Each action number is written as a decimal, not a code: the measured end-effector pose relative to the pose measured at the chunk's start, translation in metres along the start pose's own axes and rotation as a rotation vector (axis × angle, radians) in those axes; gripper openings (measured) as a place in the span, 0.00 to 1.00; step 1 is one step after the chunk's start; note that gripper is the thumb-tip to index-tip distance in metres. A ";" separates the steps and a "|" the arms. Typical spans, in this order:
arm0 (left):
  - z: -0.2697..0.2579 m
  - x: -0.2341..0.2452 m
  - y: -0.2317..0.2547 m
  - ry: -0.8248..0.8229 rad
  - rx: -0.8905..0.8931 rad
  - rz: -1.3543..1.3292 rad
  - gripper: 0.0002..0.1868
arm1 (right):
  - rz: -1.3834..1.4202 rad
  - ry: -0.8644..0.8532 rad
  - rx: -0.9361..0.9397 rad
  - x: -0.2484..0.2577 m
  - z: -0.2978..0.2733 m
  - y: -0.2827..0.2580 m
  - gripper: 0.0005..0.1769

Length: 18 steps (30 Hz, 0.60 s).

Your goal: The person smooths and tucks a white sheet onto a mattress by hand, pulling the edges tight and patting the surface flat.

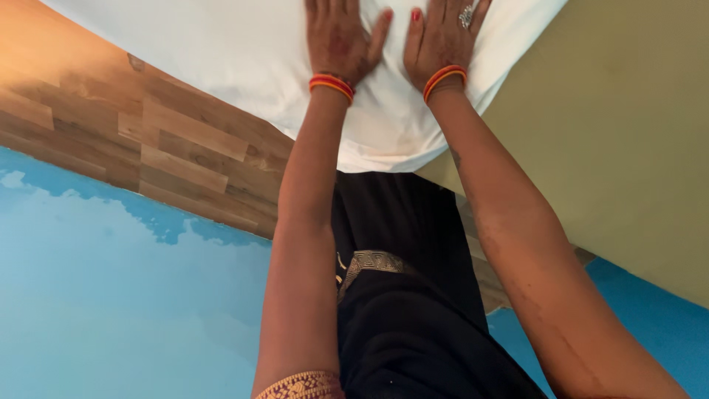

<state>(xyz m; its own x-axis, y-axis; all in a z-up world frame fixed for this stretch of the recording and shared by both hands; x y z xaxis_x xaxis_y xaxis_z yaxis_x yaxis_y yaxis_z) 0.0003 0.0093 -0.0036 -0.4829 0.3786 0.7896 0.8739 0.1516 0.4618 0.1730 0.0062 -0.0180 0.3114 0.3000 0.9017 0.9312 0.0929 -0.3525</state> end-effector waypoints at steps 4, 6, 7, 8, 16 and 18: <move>-0.026 -0.033 0.020 0.225 -0.369 0.142 0.38 | 0.007 -0.053 0.011 0.002 -0.007 0.007 0.26; -0.025 -0.038 0.017 0.111 -0.327 0.138 0.40 | -0.021 -0.008 0.082 0.000 -0.016 0.012 0.30; -0.024 -0.038 0.017 0.057 -0.303 0.131 0.41 | -0.037 0.031 0.133 0.000 -0.022 0.016 0.33; -0.023 -0.037 0.018 0.070 -0.313 0.127 0.42 | -0.054 0.069 0.185 0.000 -0.029 0.019 0.36; -0.022 -0.044 0.008 0.210 -0.373 0.073 0.44 | -0.029 0.001 0.201 0.000 -0.059 0.023 0.33; -0.023 -0.044 0.007 0.203 -0.368 0.062 0.45 | 0.081 0.093 0.191 0.009 -0.060 0.023 0.29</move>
<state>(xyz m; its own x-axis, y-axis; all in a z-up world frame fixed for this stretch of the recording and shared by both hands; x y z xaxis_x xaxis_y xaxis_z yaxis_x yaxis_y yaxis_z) 0.0260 -0.0272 -0.0258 -0.4635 0.1833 0.8669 0.8413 -0.2160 0.4955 0.2089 -0.0460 -0.0031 0.4082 0.2263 0.8844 0.8521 0.2531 -0.4580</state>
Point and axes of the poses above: each hand's wrist, its own z-axis towards the middle knuckle, its own x-axis out of the back of the hand, y = z × x, the point moved 1 cm from there along z, towards the middle knuckle, and after that the axes turned 3 degrees about -y, right-handed, at the moved point
